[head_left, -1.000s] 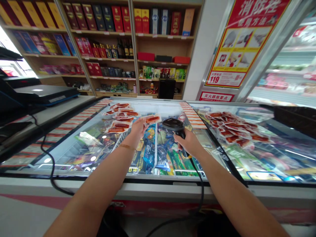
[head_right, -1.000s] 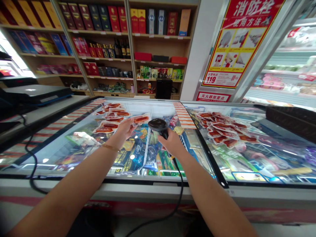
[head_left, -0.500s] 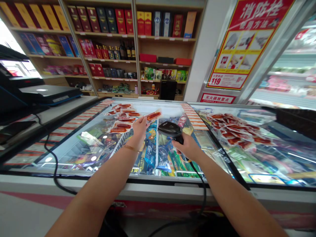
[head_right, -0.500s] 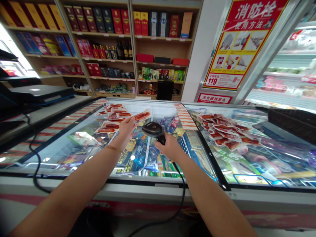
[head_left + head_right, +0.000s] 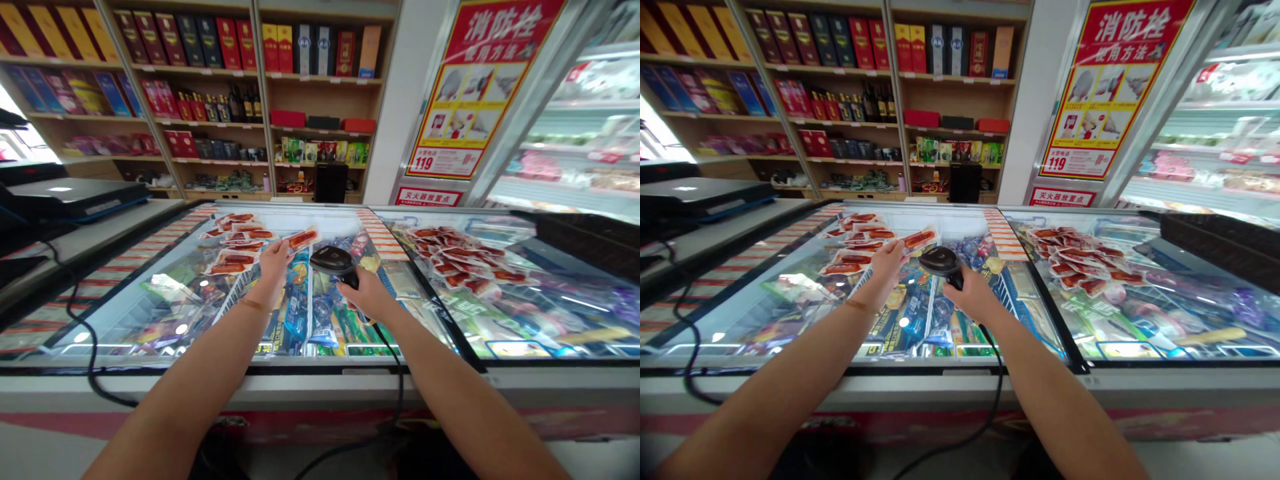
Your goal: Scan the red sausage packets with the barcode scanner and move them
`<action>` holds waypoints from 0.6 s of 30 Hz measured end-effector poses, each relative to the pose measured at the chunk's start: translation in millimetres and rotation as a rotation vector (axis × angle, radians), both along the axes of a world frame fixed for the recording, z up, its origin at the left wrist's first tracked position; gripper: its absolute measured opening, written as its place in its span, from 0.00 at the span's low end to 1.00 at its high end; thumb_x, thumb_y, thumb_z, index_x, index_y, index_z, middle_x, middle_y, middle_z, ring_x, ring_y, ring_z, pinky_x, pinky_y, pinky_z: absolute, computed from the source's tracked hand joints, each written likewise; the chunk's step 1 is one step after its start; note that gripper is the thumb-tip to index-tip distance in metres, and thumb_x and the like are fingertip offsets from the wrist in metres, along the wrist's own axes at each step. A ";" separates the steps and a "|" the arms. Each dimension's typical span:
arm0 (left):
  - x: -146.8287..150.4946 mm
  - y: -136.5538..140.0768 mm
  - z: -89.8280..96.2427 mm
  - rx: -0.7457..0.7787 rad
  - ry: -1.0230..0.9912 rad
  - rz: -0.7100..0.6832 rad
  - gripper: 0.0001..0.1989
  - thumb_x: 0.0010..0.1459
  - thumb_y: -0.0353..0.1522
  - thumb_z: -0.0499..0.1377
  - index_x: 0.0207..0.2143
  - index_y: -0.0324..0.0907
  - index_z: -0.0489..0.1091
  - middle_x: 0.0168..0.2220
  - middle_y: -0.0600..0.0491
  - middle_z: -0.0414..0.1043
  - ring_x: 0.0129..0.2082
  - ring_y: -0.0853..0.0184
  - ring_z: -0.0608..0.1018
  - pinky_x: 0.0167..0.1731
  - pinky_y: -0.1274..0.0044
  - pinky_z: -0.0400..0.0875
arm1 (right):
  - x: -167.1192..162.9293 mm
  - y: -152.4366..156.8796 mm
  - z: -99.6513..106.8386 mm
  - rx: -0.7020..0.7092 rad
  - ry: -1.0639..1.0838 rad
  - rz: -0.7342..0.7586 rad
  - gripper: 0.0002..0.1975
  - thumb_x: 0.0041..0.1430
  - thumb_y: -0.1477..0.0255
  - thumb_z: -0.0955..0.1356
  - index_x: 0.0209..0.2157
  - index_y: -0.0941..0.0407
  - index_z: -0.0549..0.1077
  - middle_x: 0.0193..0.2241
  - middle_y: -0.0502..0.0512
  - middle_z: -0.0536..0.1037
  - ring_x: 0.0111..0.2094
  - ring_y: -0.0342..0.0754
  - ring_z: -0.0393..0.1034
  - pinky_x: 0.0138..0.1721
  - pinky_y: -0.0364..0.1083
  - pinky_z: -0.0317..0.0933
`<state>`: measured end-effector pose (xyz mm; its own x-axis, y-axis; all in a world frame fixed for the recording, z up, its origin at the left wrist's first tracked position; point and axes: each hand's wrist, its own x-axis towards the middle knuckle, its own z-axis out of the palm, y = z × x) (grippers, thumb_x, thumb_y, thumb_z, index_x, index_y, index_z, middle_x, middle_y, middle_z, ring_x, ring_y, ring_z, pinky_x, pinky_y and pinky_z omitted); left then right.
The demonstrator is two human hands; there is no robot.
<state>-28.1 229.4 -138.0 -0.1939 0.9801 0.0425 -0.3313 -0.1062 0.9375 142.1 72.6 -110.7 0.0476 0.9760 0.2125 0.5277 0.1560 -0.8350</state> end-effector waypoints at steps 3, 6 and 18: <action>4.0 -5.1 1.4 -0.035 0.004 0.016 0.04 0.53 0.30 0.62 0.31 0.39 0.76 0.24 0.55 0.72 0.27 0.72 0.76 0.31 0.81 0.73 | 6.9 4.5 0.9 -0.019 0.084 -0.048 0.07 0.54 0.68 0.67 0.34 0.55 0.66 0.18 0.46 0.70 0.15 0.43 0.67 0.17 0.40 0.59; 18.0 -11.4 7.9 -0.094 0.003 -0.030 0.03 0.54 0.28 0.61 0.28 0.39 0.75 0.20 0.56 0.69 0.23 0.74 0.74 0.29 0.82 0.72 | 23.0 9.7 4.0 -0.023 0.160 -0.143 0.08 0.55 0.68 0.66 0.35 0.55 0.67 0.18 0.46 0.72 0.14 0.42 0.66 0.16 0.39 0.58; 212.6 -36.5 50.6 -0.054 -0.013 -0.399 0.06 0.46 0.29 0.69 0.28 0.38 0.76 0.28 0.52 0.76 0.29 0.71 0.78 0.36 0.76 0.76 | 182.2 -40.9 37.6 0.024 0.185 -0.569 0.07 0.54 0.69 0.67 0.28 0.56 0.66 0.17 0.48 0.72 0.13 0.43 0.66 0.14 0.40 0.58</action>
